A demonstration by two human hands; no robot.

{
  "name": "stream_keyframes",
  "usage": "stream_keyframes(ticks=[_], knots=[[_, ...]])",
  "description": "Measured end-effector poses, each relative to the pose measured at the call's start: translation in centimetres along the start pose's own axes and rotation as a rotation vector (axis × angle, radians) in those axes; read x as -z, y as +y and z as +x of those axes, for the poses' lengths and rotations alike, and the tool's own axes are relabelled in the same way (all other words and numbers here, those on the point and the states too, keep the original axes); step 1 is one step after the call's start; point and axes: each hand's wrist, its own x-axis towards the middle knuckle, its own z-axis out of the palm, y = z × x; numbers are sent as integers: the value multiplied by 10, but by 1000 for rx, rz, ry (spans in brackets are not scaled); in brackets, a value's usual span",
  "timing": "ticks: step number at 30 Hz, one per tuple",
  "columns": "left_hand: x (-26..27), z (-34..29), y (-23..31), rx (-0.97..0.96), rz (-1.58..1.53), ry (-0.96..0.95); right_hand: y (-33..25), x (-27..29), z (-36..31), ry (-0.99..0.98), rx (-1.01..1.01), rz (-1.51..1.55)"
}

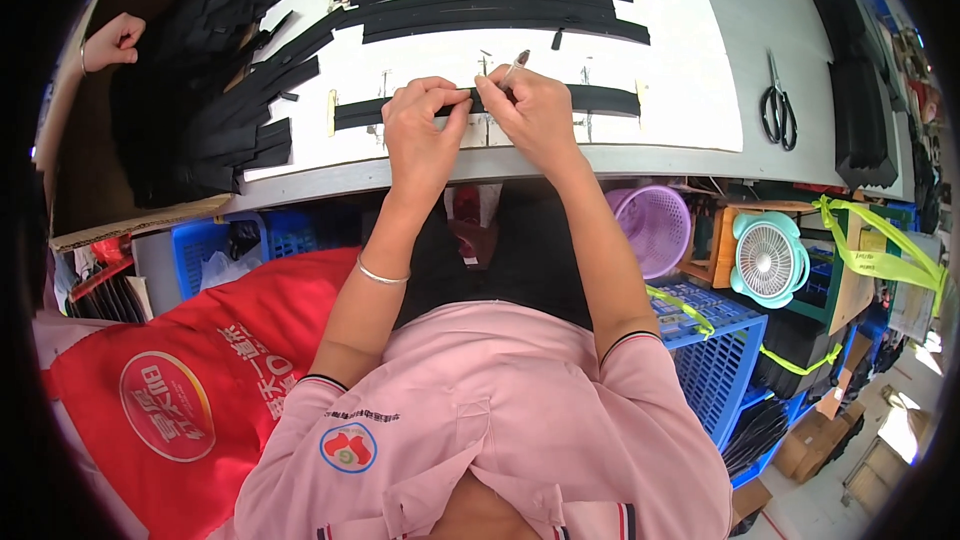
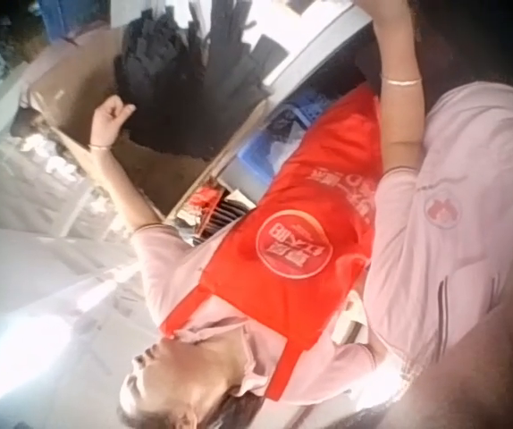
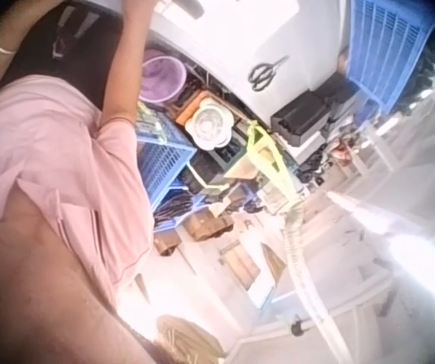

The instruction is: Inspecting and marking black zipper components using a jig and a marker on a manufacturing workstation.

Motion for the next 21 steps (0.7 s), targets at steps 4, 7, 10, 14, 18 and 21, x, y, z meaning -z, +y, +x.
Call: stream_keyframes(ticks=[4, 7, 10, 14, 18, 21], knots=[[-2, 1, 4, -20, 8, -8, -2, 4, 1, -4, 41, -128], [-2, 1, 2, -39, 4, 20, -2, 1, 1, 17, 141, -151], [0, -2, 2, -23, 18, 7, -9, 15, -5, -36, 131, -122], [2, -2, 4, -24, 20, -4, -8, 55, -14, 238, -136, 206], [2, -1, 7, -31, 32, -18, 20, 95, -10, 317, -219, 176], [0, 1, 10, -23, 50, -40, 34, 99, -13, 280, -243, 120]])
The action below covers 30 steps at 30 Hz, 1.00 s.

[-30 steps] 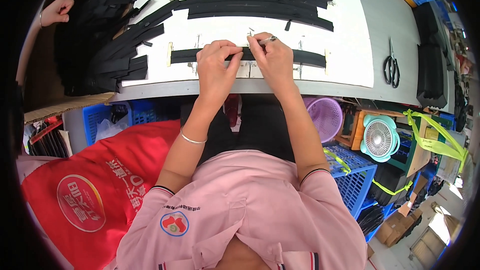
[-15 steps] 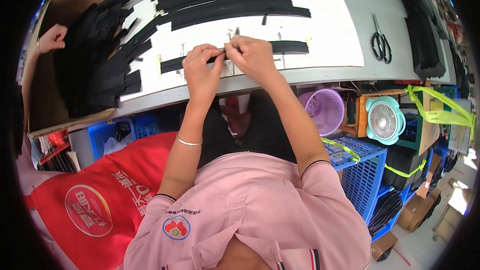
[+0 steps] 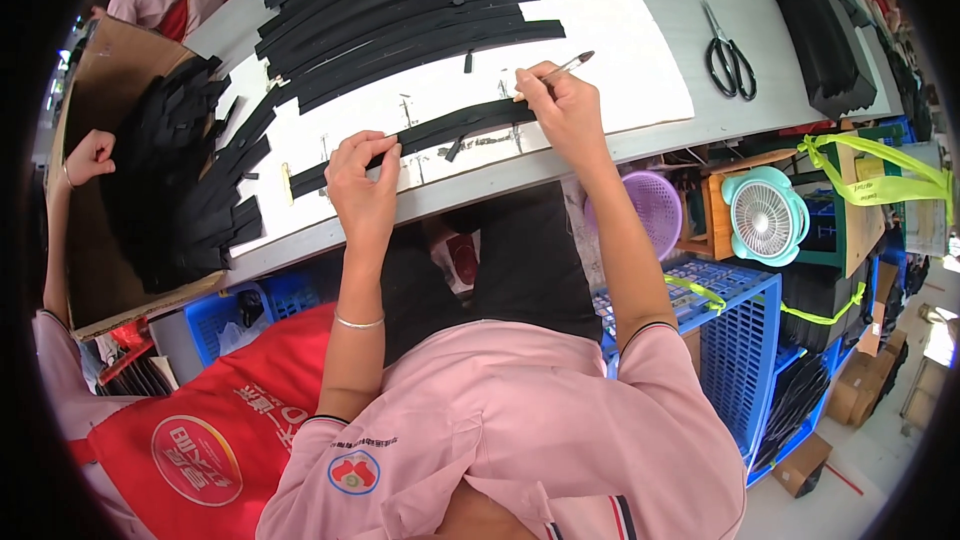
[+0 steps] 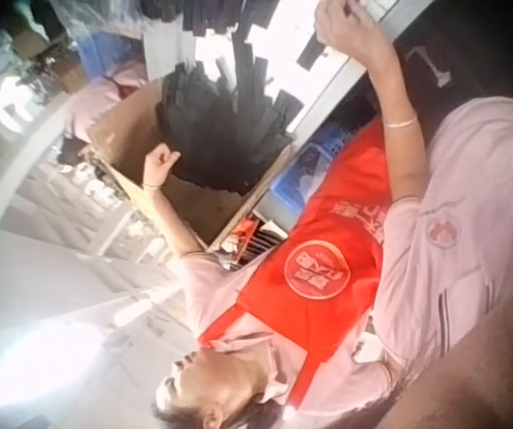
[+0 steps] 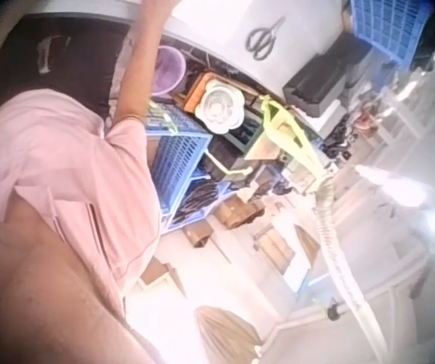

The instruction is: Inspecting and marking black zipper components using a jig and a marker on a manufacturing workstation.

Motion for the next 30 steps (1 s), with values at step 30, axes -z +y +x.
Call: stream_keyframes(ticks=[30], knots=[[-76, 12, 53, -152, -136, -99, 2, 2, -5, -91, 64, -81]])
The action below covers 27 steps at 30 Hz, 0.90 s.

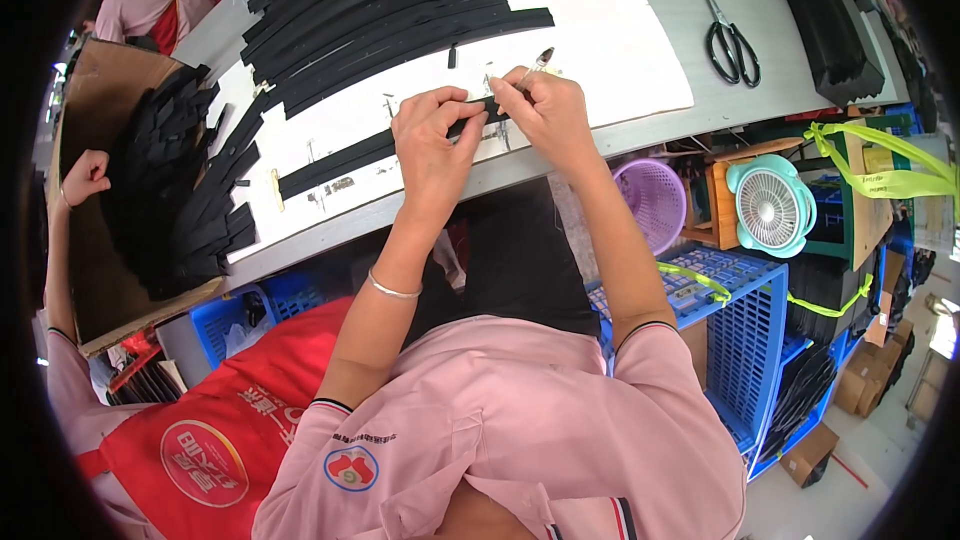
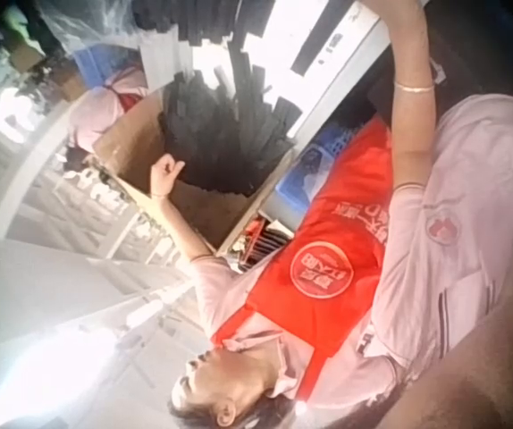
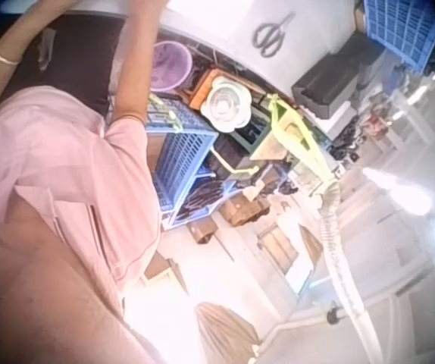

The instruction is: Inspecting and marking black zipper components using a jig and a marker on a manufacturing workstation.

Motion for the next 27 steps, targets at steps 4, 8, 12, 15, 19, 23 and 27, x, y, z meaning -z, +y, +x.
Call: stream_keyframes(ticks=[4, 8, 12, 15, 19, 23, 27], knots=[[-1, -1, -1, 17, -9, -11, 1, 0, -1, -37, 59, -35], [0, 0, -2, 6, 8, 7, 1, -2, 0, -58, 66, -161], [2, -3, -8, -16, 19, 12, 3, -5, 1, -65, 126, -169], [18, -12, 2, -58, 171, -59, -3, 2, -1, -72, -17, 11], [41, -33, 1, -3, 183, -142, 2, 7, -8, 105, 20, 100], [44, -8, -23, 14, 175, -275, 6, -1, -9, 189, 96, 195], [29, 47, -67, -74, 156, -224, 4, -3, -7, 216, 17, 215]])
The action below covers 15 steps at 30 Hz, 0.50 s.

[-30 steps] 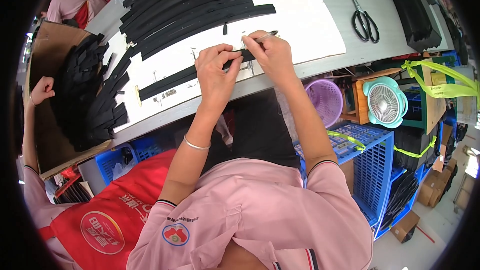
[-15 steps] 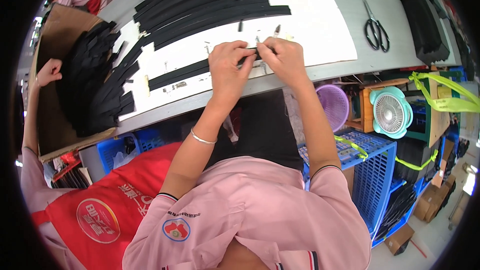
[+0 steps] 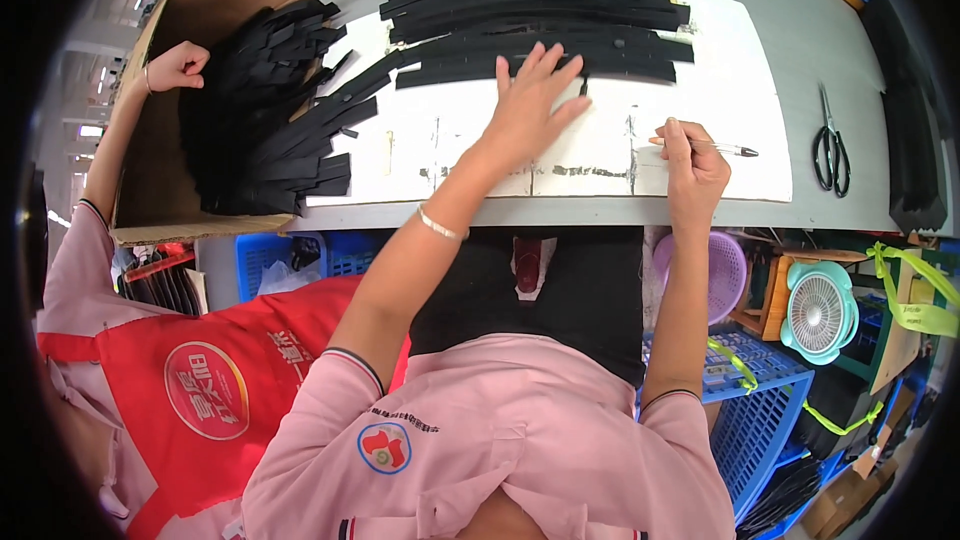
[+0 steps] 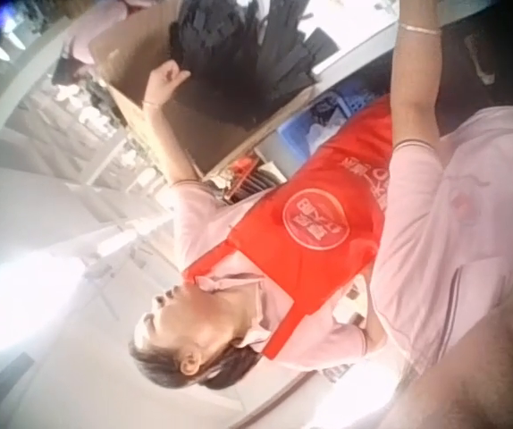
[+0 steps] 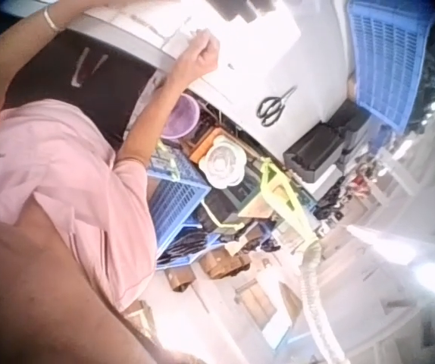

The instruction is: Inspecting and marking black zipper components using a jig and a marker on a manufacturing workstation.

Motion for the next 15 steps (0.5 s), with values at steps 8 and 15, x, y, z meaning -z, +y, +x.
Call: stream_keyframes(ticks=[8, 15], knots=[[64, -11, -60, 183, 110, 165, -7, 2, 3, -3, -100, -54], [150, -85, -180, 469, 385, 330, -6, -1, 4, -31, -78, 9]])
